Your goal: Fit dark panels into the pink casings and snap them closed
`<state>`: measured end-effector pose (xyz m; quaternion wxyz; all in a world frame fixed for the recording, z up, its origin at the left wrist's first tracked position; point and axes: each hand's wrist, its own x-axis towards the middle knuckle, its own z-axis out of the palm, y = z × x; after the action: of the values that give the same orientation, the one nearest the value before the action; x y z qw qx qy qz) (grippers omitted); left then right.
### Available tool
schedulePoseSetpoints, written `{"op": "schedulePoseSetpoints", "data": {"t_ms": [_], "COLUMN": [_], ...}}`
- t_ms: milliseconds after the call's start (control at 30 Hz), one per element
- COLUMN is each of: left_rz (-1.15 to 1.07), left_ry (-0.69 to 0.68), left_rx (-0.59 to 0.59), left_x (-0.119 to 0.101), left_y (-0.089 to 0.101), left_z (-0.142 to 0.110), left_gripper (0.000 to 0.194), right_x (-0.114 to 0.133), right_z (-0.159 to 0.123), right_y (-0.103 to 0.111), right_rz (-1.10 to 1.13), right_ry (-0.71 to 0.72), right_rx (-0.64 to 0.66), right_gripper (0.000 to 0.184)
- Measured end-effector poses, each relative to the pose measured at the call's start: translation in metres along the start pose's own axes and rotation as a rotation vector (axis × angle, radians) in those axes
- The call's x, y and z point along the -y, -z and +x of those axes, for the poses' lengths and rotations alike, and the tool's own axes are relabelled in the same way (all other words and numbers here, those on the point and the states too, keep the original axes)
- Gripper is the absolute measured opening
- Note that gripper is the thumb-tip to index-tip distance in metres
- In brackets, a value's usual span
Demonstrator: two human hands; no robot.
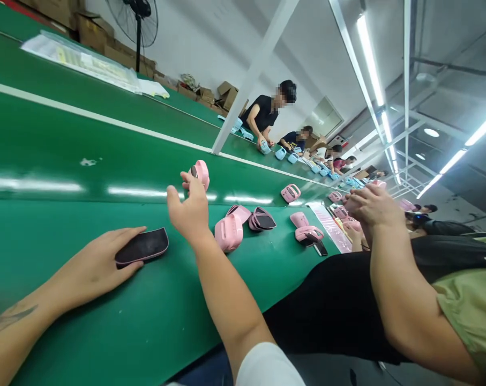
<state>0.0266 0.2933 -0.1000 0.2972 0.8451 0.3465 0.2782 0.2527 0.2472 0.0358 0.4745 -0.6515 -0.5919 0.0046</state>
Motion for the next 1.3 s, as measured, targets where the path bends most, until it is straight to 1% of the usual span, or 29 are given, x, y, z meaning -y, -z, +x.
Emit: {"op": "schedulePoseSetpoints", "data": {"t_ms": [33, 100, 200, 300, 400, 467, 500, 533, 633, 733, 933, 1000, 1100, 1200, 1233, 1300], "left_rz": [-0.021, -0.062, -0.091, -0.092, -0.089, -0.081, -0.075, -0.068, -0.069, -0.061, -0.035, -0.018, -0.024, -0.057, -0.056, -0.03], "left_ry": [0.016, 0.051, 0.073, 0.086, 0.152, 0.168, 0.156, 0.131, 0.124, 0.107, 0.019, -0.005, -0.035, -0.109, -0.124, -0.128], "left_rx": [-0.003, -0.016, -0.029, -0.039, -0.061, -0.051, -0.039, 0.009, 0.057, 0.045, 0.064, 0.062, 0.047, 0.032, 0.028, 0.053], "left_x": [-0.003, -0.009, -0.011, -0.005, -0.004, -0.011, -0.017, -0.023, -0.037, -0.044, -0.042, -0.041, -0.047, -0.048, -0.047, -0.042], "left_y": [0.002, 0.004, 0.005, 0.001, 0.0, 0.005, 0.008, 0.011, 0.018, 0.019, 0.017, 0.017, 0.016, 0.015, 0.014, 0.012], "left_z": [0.0, 0.001, 0.002, 0.003, 0.003, 0.0, -0.002, -0.004, -0.006, -0.006, -0.013, -0.015, -0.017, -0.017, -0.017, -0.018], "left_gripper": [0.071, 0.07, 0.07, 0.072, 0.068, 0.066, 0.065, 0.068, 0.074, 0.075, 0.074, 0.075, 0.079, 0.084, 0.085, 0.087], "right_x": [0.0, -0.007, -0.024, -0.039, -0.044, -0.043, -0.043, -0.043, -0.051, -0.056, -0.051, -0.048, -0.044, -0.048, -0.051, -0.057], "right_z": [-0.003, -0.013, -0.036, -0.056, -0.069, -0.076, -0.08, -0.083, -0.089, -0.093, -0.095, -0.095, -0.097, -0.099, -0.099, -0.099], "right_y": [-0.009, -0.019, -0.024, -0.031, -0.04, -0.043, -0.043, -0.043, -0.045, -0.046, -0.042, -0.042, -0.037, -0.033, -0.033, -0.034], "right_rz": [0.035, 0.094, 0.114, 0.091, 0.107, 0.146, 0.17, 0.195, 0.253, 0.269, 0.199, 0.183, 0.186, 0.158, 0.091, 0.02], "right_ry": [-0.032, -0.121, -0.258, -0.364, -0.404, -0.398, -0.394, -0.398, -0.426, -0.44, -0.456, -0.482, -0.53, -0.588, -0.617, -0.639], "right_rx": [0.026, 0.085, 0.176, 0.248, 0.305, 0.326, 0.328, 0.324, 0.305, 0.303, 0.283, 0.277, 0.278, 0.285, 0.291, 0.312], "right_gripper": [0.038, 0.037, 0.034, 0.035, 0.036, 0.032, 0.03, 0.028, 0.033, 0.037, 0.044, 0.05, 0.057, 0.065, 0.064, 0.055]}}
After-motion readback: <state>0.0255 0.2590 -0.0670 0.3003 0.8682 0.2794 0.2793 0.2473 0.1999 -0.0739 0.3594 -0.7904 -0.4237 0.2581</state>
